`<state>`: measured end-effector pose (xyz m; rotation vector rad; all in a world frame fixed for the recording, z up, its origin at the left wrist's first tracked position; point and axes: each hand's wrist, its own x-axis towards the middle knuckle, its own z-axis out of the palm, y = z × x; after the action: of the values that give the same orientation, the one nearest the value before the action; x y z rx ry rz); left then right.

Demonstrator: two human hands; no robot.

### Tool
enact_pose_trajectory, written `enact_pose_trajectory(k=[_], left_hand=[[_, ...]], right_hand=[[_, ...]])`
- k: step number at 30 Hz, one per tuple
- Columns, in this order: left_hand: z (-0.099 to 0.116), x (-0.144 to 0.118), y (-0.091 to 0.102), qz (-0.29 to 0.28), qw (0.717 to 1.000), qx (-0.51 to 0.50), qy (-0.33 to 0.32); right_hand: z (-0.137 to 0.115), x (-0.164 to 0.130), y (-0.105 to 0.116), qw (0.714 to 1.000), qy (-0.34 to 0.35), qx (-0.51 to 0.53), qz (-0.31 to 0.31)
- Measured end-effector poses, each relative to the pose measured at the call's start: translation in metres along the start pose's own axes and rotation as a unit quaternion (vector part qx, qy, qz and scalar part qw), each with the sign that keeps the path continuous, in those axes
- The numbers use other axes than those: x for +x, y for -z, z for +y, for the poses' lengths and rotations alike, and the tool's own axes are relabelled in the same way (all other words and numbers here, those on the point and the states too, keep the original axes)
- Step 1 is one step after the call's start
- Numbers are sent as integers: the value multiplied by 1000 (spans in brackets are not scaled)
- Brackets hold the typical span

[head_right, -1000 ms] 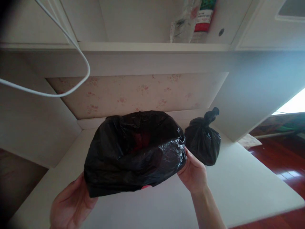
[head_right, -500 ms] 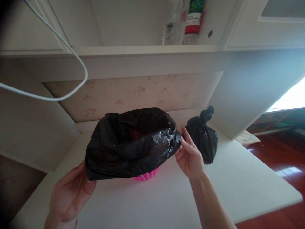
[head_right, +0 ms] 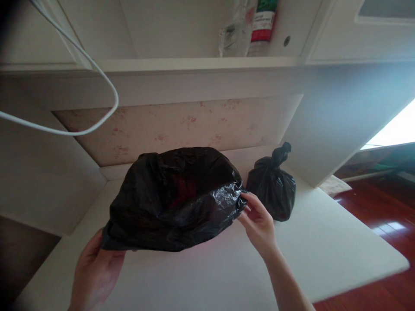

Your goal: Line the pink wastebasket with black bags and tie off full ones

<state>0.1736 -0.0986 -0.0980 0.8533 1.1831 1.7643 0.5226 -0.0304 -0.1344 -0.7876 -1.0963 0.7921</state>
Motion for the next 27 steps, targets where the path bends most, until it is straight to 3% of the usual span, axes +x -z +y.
enact_pose_trajectory(k=[5,10,18,27], left_hand=[[3,0,-4,14,994,86,-60],[17,-12,-15,55,955,262,-126],[34,-16,-32,-38,906,317,-277],[34,-10,-39,-20,884,371,-285]], right_hand=[[-6,5,-7,997,51,-63,15],[-7,8,-12,996,50,-77,7],[-1,0,-14,992,47,-103,52],[-3,5,-9,994,4,-96,44]])
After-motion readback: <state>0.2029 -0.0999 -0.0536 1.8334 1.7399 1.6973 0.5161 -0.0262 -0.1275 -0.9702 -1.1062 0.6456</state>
